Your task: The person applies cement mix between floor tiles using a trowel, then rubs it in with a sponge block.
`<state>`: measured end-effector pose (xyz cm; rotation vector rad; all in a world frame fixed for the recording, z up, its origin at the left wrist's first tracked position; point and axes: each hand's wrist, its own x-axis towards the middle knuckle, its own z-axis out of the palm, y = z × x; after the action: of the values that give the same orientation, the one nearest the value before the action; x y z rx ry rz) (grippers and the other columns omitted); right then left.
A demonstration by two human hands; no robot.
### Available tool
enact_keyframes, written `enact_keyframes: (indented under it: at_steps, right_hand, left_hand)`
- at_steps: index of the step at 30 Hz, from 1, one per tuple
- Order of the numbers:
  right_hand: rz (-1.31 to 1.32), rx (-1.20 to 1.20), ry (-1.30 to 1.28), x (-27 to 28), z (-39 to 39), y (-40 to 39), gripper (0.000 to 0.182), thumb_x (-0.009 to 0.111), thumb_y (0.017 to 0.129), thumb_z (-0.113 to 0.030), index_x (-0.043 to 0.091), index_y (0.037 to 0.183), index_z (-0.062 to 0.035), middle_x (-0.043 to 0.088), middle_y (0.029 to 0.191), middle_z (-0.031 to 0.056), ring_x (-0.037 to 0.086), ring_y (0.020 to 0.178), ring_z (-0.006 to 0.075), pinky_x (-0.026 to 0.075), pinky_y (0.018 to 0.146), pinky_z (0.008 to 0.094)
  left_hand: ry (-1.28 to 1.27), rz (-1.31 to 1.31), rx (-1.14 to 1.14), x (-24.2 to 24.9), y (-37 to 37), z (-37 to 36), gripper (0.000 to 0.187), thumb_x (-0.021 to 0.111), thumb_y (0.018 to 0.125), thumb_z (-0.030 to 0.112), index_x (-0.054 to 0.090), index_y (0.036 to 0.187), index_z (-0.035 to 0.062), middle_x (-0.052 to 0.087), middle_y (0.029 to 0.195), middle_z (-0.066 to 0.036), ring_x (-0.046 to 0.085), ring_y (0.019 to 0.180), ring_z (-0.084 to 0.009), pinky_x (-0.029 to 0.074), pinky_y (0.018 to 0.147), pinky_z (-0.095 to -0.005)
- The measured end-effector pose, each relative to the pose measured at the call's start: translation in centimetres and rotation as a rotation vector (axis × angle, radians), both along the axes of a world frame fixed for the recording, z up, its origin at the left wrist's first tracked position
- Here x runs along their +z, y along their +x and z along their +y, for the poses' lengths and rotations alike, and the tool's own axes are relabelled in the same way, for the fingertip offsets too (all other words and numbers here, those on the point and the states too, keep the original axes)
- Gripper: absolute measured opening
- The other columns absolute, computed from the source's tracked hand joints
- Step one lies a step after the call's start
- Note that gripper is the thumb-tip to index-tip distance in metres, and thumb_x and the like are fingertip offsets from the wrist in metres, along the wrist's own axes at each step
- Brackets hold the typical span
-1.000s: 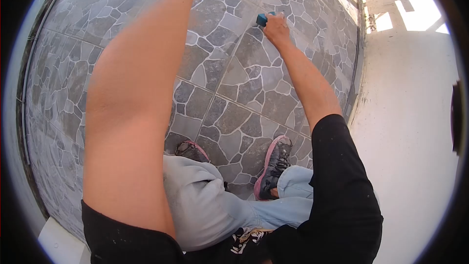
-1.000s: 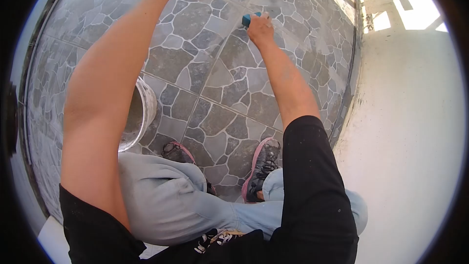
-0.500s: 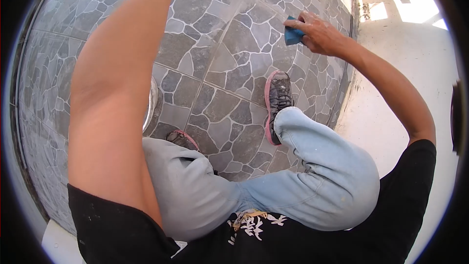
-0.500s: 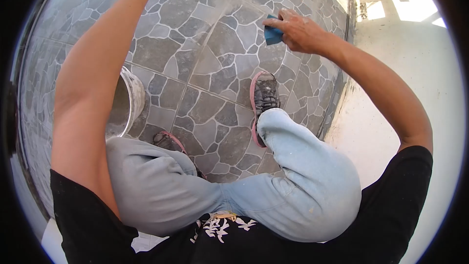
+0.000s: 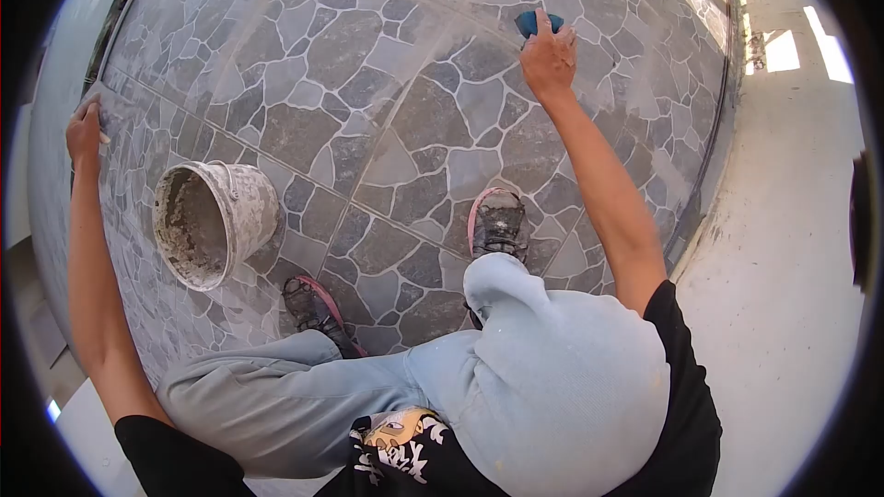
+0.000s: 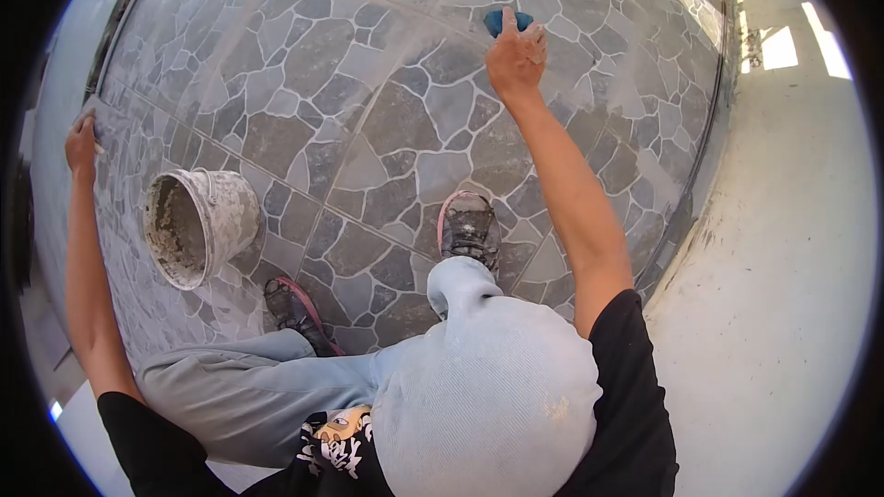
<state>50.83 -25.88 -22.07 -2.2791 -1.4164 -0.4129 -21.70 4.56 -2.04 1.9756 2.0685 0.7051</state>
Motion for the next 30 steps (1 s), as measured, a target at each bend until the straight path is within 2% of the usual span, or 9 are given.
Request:
enact_keyframes:
  at_steps: [4,6,9,13,15,21,24,28,30]
  right_hand:
    - [0.371,0.686,-0.122,4.2,-4.7,-9.5,0.053,0.069,0.082,-0.008,0.066,0.135,-0.0135,0.058,0.104,0.0216,0.060,0.099,0.0387,0.052,0.087,0.0473]
    - [0.419,1.107,-0.220,0.5,-10.4,-16.1,0.046,0.063,0.086,-0.007,0.069,0.131,-0.0157,0.057,0.103,0.0184,0.062,0.100,0.0347,0.052,0.088,0.0472]
    - [0.433,1.150,-0.286,-1.6,-10.2,-11.3,0.041,0.060,0.089,-0.009,0.070,0.128,-0.0168,0.059,0.106,0.0177,0.063,0.099,0.0339,0.051,0.085,0.0471]
    - [0.098,0.041,-0.185,-1.9,1.4,9.1,0.042,0.065,0.087,-0.008,0.069,0.128,-0.0134,0.061,0.105,0.0204,0.063,0.095,0.0379,0.052,0.080,0.0485]
    - [0.153,0.027,-0.097,1.1,2.4,10.2,0.046,0.065,0.089,-0.012,0.063,0.135,-0.0122,0.060,0.107,0.0222,0.060,0.098,0.0393,0.050,0.084,0.0491]
    - [0.548,1.223,-0.314,2.0,-10.5,-17.4,0.039,0.063,0.084,-0.009,0.070,0.122,-0.0124,0.057,0.108,0.0212,0.064,0.098,0.0353,0.051,0.084,0.0431]
    - [0.517,1.136,-0.453,-0.4,-13.2,-11.7,0.039,0.062,0.084,-0.008,0.070,0.122,-0.0137,0.058,0.109,0.0206,0.064,0.097,0.0358,0.051,0.084,0.0444]
    - [0.013,-0.061,-0.180,-1.1,-10.0,13.8,0.036,0.064,0.085,-0.006,0.069,0.120,-0.0095,0.061,0.100,0.0206,0.065,0.090,0.0389,0.054,0.077,0.0493]
    - [-0.041,-0.097,-0.179,2.2,-13.4,17.8,0.042,0.068,0.086,-0.009,0.065,0.128,-0.0095,0.061,0.101,0.0204,0.063,0.094,0.0390,0.053,0.080,0.0488]
  left_hand:
    - [0.038,0.182,0.129,4.0,-6.2,-2.4,0.038,0.056,0.097,0.028,0.075,0.124,0.0097,0.077,0.109,-0.009,0.061,0.054,-0.0138,0.050,0.060,-0.0311]
    - [0.060,0.281,0.107,5.2,-7.7,-2.7,0.036,0.056,0.098,0.025,0.075,0.125,0.0099,0.076,0.115,-0.008,0.068,0.088,-0.0180,0.052,0.081,-0.0320]
    - [-0.007,0.709,0.010,8.2,-8.8,-2.0,0.036,0.054,0.100,0.024,0.072,0.126,0.0090,0.073,0.124,-0.012,0.067,0.118,-0.0247,0.048,0.101,-0.0343]
    - [0.052,1.004,-0.111,15.5,-13.6,-0.9,0.036,0.051,0.102,0.025,0.071,0.128,0.0091,0.072,0.126,-0.012,0.067,0.117,-0.0259,0.048,0.101,-0.0341]
    - [0.121,0.784,-0.032,17.1,-10.3,-1.6,0.037,0.050,0.103,0.026,0.070,0.130,0.0113,0.071,0.128,-0.011,0.067,0.117,-0.0270,0.049,0.100,-0.0351]
    - [0.048,0.788,-0.147,10.5,-4.0,3.3,0.037,0.051,0.103,0.029,0.071,0.131,0.0140,0.075,0.117,-0.011,0.071,0.104,-0.0239,0.052,0.089,-0.0344]
    - [0.027,0.754,-0.141,8.5,-2.6,5.7,0.039,0.051,0.103,0.030,0.070,0.133,0.0139,0.075,0.116,-0.010,0.072,0.098,-0.0217,0.053,0.086,-0.0336]
    - [0.174,0.345,-0.054,4.8,-9.3,5.1,0.041,0.051,0.102,0.031,0.069,0.135,0.0128,0.074,0.120,-0.007,0.071,0.093,-0.0190,0.052,0.083,-0.0334]
    - [0.246,0.213,-0.064,2.7,-11.5,4.5,0.042,0.051,0.102,0.032,0.068,0.136,0.0123,0.074,0.122,-0.006,0.071,0.090,-0.0177,0.052,0.082,-0.0333]
